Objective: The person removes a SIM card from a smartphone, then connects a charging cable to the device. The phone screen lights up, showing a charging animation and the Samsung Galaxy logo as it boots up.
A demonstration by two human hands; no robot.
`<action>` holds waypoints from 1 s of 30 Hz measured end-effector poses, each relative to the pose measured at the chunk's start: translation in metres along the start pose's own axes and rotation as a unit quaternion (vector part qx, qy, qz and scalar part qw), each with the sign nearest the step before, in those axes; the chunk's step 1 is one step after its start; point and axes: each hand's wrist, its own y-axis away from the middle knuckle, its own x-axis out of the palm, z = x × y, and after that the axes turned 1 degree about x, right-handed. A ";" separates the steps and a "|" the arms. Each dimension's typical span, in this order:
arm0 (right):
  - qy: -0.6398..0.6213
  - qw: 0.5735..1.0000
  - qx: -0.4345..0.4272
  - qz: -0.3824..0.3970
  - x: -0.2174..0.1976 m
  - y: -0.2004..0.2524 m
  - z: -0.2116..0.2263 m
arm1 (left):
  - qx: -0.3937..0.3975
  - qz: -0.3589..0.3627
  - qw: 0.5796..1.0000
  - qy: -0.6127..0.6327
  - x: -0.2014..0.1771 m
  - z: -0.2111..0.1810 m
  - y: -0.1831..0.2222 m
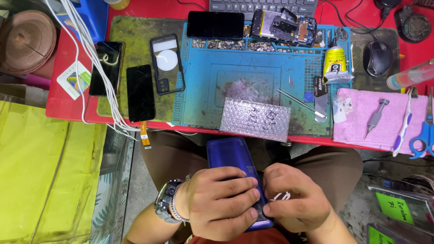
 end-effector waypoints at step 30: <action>0.066 0.996 0.053 0.029 0.005 0.034 -0.047 | -0.152 -0.150 0.955 0.208 0.023 0.001 0.029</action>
